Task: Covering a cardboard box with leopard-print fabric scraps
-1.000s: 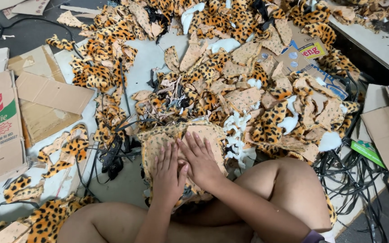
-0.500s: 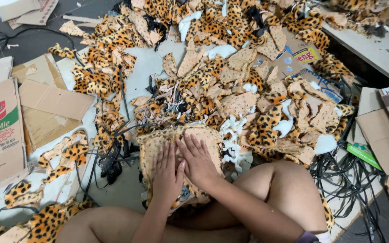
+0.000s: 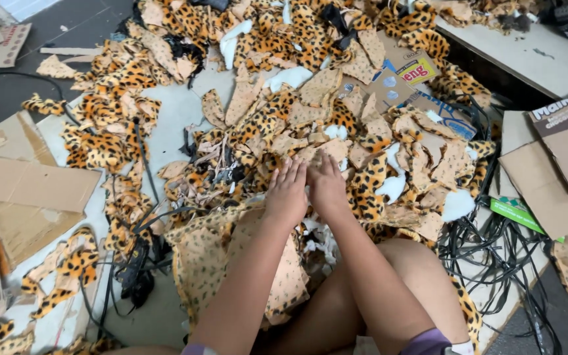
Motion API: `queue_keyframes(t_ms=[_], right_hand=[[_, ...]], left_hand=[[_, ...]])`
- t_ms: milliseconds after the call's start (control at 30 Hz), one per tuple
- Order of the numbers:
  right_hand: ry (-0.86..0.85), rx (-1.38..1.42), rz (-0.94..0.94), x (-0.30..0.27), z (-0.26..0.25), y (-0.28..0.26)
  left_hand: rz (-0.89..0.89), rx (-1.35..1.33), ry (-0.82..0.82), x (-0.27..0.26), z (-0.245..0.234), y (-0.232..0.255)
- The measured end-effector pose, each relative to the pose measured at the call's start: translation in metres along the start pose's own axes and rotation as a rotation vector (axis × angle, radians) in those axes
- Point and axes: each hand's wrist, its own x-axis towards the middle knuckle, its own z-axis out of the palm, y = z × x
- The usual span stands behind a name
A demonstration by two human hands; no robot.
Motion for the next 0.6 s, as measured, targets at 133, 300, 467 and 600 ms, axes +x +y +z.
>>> queue_keyframes(t_ms=[133,300,467,600], right_hand=[[-0.292,-0.004,0.140,0.011,-0.004,0.000],[-0.106,0.055,0.112,0.037,0.071,0.059],[0.231,0.252,-0.018,0.013,-0.007,0.038],[0.424,0.622,-0.148,-0.006,-0.058,0.014]], left_hand=[[-0.067,-0.023,-0.143,0.032,0.022,-0.011],[-0.069,-0.128,-0.086,0.038,0.029,-0.021],[-0.235,-0.815,0.213,0.008,0.004,0.005],[-0.288,-1.460,0.281,-0.001,-0.003,0.010]])
